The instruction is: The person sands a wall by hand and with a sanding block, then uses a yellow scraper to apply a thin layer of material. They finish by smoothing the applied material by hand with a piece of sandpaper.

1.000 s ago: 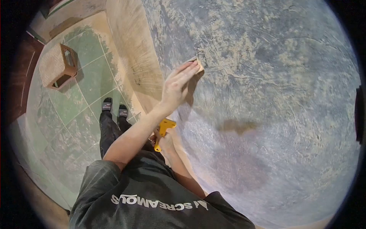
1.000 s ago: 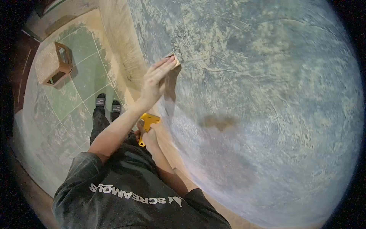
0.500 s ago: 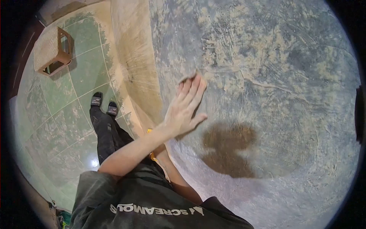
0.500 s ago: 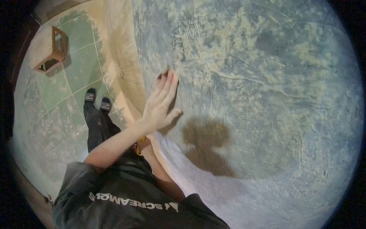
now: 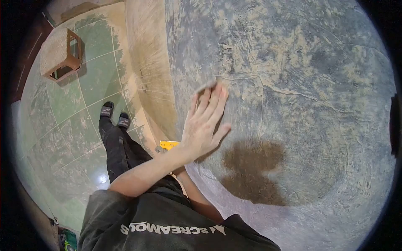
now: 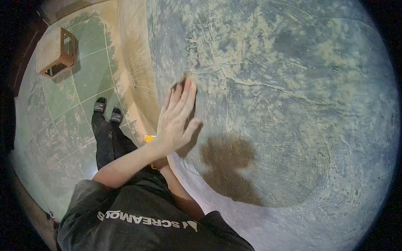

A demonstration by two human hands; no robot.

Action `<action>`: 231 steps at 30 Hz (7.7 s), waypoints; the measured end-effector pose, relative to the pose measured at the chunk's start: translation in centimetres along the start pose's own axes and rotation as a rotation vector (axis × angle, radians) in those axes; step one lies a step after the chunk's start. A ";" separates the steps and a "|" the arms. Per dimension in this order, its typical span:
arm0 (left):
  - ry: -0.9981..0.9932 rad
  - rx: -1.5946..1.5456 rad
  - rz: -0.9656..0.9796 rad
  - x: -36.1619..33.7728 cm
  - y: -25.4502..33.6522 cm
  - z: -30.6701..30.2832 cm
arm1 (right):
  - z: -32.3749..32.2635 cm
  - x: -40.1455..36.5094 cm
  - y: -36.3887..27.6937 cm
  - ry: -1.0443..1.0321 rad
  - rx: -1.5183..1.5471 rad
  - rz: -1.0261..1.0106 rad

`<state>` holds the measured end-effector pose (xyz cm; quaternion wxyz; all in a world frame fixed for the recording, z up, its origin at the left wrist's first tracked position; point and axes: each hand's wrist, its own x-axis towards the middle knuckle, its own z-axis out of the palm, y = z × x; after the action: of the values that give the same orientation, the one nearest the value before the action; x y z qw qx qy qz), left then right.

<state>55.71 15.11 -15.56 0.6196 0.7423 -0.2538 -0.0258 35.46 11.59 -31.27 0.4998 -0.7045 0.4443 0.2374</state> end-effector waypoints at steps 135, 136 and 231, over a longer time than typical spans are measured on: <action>0.140 0.202 0.310 1.9 2.7 -1.5 | 0.3 -2.3 3.8 -0.103 0.021 0.041; 0.145 0.194 0.264 3.3 3.1 -2.6 | 0.3 -2.4 3.6 -0.100 0.016 0.056; 0.006 -0.065 0.139 1.5 3.1 -2.6 | 0.0 -2.6 -1.1 -0.081 -0.149 -0.006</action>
<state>56.89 16.57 -11.67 0.6445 0.7024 -0.3020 0.0113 35.17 12.68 -28.69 0.4645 -0.7309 0.4028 0.2965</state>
